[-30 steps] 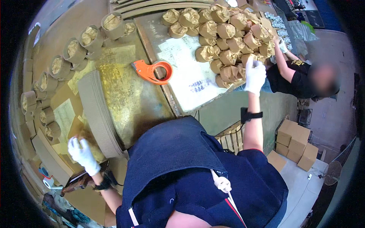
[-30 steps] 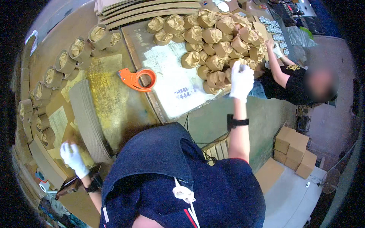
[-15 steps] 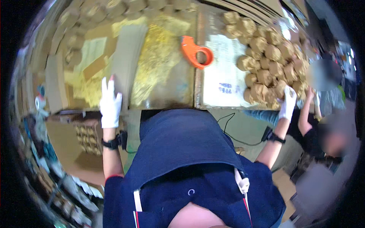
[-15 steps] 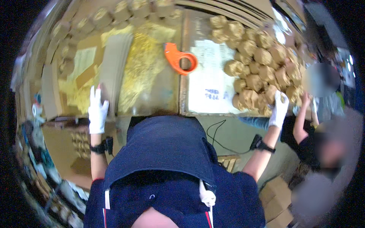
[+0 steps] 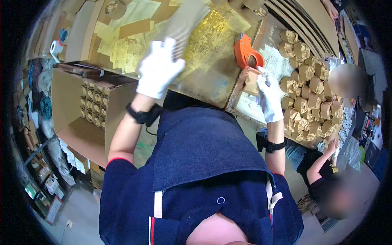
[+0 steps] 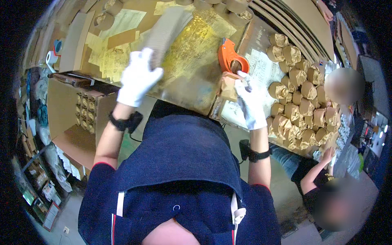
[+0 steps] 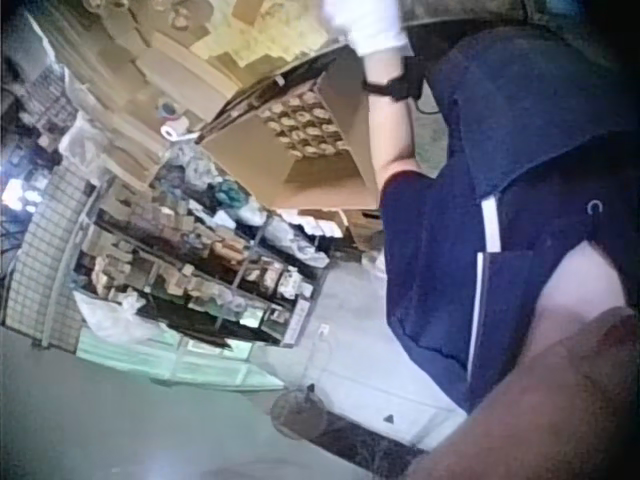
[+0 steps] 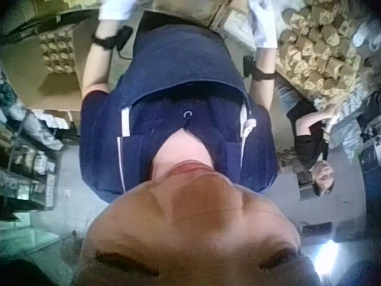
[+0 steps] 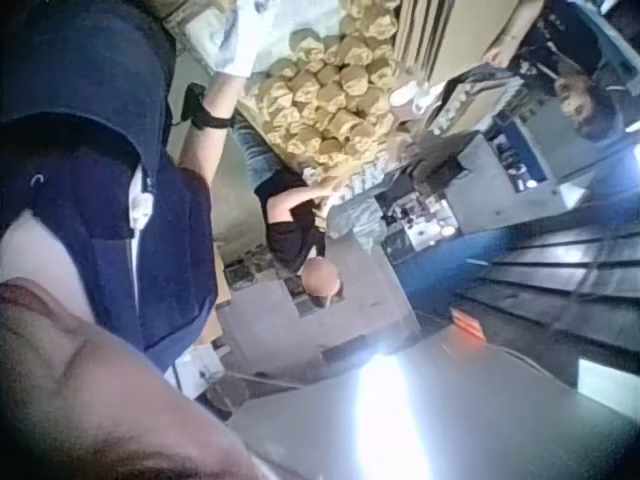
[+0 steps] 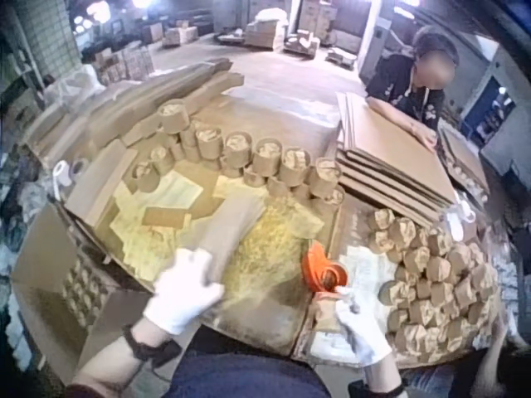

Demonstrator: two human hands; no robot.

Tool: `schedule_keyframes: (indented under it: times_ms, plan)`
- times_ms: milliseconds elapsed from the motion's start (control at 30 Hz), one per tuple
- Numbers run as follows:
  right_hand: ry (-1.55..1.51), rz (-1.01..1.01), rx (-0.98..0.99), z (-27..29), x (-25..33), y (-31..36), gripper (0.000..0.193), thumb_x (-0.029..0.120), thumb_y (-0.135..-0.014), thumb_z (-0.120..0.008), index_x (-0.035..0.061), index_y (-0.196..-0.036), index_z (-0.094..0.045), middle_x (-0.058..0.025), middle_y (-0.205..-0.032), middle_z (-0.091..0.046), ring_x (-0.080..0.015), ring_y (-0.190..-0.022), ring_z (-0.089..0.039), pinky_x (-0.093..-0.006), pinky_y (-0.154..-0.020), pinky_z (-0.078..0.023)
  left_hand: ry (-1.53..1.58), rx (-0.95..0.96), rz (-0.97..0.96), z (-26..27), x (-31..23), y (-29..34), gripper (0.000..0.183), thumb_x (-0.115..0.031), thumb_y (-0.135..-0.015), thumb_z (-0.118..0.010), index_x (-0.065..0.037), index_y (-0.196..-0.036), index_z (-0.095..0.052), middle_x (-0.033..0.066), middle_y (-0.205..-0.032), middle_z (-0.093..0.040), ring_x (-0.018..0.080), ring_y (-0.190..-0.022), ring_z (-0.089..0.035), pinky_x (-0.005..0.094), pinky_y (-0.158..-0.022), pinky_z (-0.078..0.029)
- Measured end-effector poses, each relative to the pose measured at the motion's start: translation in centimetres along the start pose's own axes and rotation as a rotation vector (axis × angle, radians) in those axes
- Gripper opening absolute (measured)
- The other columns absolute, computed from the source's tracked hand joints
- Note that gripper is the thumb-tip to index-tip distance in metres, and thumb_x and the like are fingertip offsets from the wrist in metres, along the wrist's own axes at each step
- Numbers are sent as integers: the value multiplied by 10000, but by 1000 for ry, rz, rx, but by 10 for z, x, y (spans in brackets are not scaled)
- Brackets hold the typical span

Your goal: Packaging and taping paper-wrapped items into boxes.

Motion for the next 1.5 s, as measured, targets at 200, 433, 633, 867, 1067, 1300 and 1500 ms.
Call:
schedule_keyframes:
  times_ms: [200, 433, 633, 867, 1067, 1300, 1500]
  plan:
    - [305, -188, 119, -68, -14, -21, 566, 348, -949, -692, 81, -1408, -496, -45, -1071, -620, -98, -874, -608, -241, -736, -518, -111, 472, -294, -142, -42, 49, 360, -280, -939, -559, -59, -1223, -545, 205, -1098, -579, 383, -880, -670, 457, -728, -560]
    - [303, -266, 338, -134, -87, -62, 751, 472, -834, -773, 65, -1398, -491, -108, -1036, -657, -200, -886, -656, -330, -706, -562, -19, 421, -635, -106, -35, 89, 257, -143, -899, -620, -160, -1155, -644, 121, -1138, -598, 316, -899, -662, 420, -734, -562]
    - [918, 251, 31, -119, -61, -101, 902, 668, -768, -700, -17, -1343, -577, -279, -1243, -632, -357, -1145, -630, -418, -993, -483, 450, -176, -394, -59, -20, 17, 282, -203, -882, -724, -140, -1154, -687, 212, -1337, -598, 381, -1140, -623, 432, -994, -493]
    - [1012, 424, -10, -118, -108, -137, 863, 642, -943, -518, -136, -1315, -533, -327, -1293, -584, -420, -1209, -576, -431, -1040, -438, 677, -164, 194, -149, 1, -34, 386, -211, -965, -611, -40, -1310, -596, 222, -1402, -539, 382, -1148, -599, 418, -971, -501]
    - [904, 653, -64, -142, -31, -109, 388, 386, -976, -597, 19, -1086, -658, -211, -1002, -639, -375, -987, -626, -442, -837, -494, 1197, 147, 224, -132, 3, -43, 487, -258, -949, -650, -57, -1383, -559, 236, -1295, -620, 324, -1167, -620, 380, -932, -526]
    - [743, 129, 37, -128, -21, -107, 585, 566, -938, -543, 14, -792, -669, -191, -827, -678, -365, -807, -649, -428, -776, -493, 432, -129, -213, -99, -39, -37, 527, -308, -851, -724, -64, -1310, -634, 164, -1006, -730, 304, -897, -718, 387, -800, -564]
    - [1092, 145, 190, -113, -39, -68, 400, 469, -991, -515, 110, -915, -676, -146, -815, -641, -330, -744, -643, -425, -706, -505, 140, 51, -264, -110, -55, -14, 900, -454, -755, -772, -120, -1503, -400, 153, -996, -668, 322, -845, -655, 429, -755, -549]
Point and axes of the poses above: each hand's wrist, its own y-axis away from the middle knuckle, its own z-axis out of the back of the hand, x = y × z, the point moved 9 cm from there along -y, towards the middle knuckle
